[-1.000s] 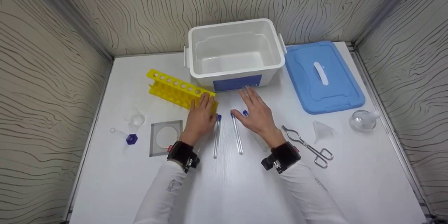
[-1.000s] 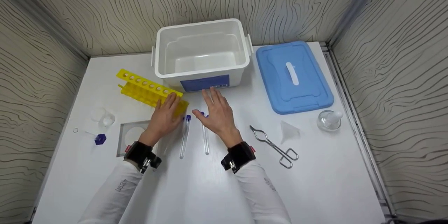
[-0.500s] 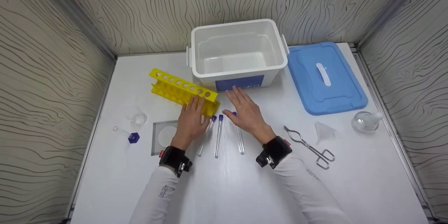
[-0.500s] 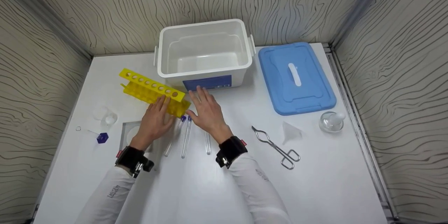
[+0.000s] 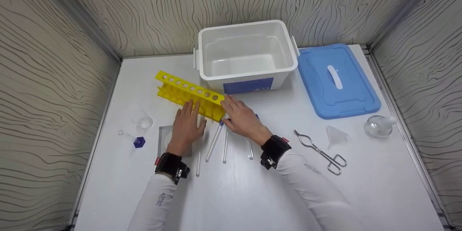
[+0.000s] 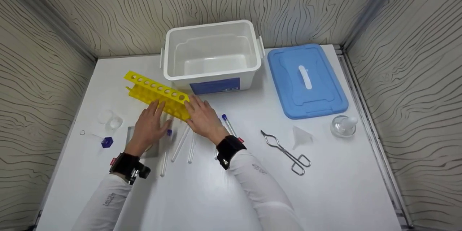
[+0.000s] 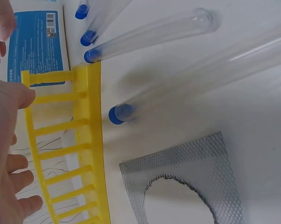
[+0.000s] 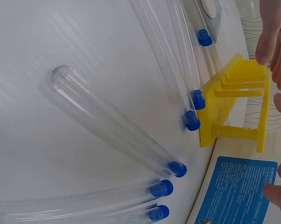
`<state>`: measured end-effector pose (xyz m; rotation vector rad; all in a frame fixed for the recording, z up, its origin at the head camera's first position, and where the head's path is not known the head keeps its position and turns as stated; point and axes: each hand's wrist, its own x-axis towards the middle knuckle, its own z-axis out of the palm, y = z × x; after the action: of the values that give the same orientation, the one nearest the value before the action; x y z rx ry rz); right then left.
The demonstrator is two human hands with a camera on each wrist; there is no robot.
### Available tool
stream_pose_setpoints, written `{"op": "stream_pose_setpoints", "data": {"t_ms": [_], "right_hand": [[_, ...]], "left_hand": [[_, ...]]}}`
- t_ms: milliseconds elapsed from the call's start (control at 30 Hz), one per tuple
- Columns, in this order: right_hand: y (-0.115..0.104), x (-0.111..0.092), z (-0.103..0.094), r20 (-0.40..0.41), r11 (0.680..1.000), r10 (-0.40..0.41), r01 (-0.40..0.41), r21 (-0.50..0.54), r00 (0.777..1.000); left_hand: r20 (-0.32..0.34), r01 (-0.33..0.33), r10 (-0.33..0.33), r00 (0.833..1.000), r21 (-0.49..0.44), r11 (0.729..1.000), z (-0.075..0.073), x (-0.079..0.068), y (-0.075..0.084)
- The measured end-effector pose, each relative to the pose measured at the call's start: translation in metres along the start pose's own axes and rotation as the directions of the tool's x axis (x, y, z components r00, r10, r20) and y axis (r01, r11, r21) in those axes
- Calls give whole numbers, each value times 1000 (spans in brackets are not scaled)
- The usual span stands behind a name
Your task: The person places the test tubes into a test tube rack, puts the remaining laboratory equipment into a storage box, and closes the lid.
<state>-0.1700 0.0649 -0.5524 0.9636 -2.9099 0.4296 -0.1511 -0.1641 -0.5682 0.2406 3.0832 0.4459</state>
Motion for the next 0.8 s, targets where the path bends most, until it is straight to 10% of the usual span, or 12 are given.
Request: {"op": "stream_pose_setpoints", "data": {"t_ms": [333, 800], "right_hand": [[-10, 16, 12, 177, 999, 44, -46, 10, 983], [-10, 13, 20, 244, 999, 54, -53, -11, 968]], "left_hand": [[-30, 23, -22, 999, 8, 1000, -4, 0, -25], [101, 45, -49, 994, 38, 998, -36, 42, -46]]}}
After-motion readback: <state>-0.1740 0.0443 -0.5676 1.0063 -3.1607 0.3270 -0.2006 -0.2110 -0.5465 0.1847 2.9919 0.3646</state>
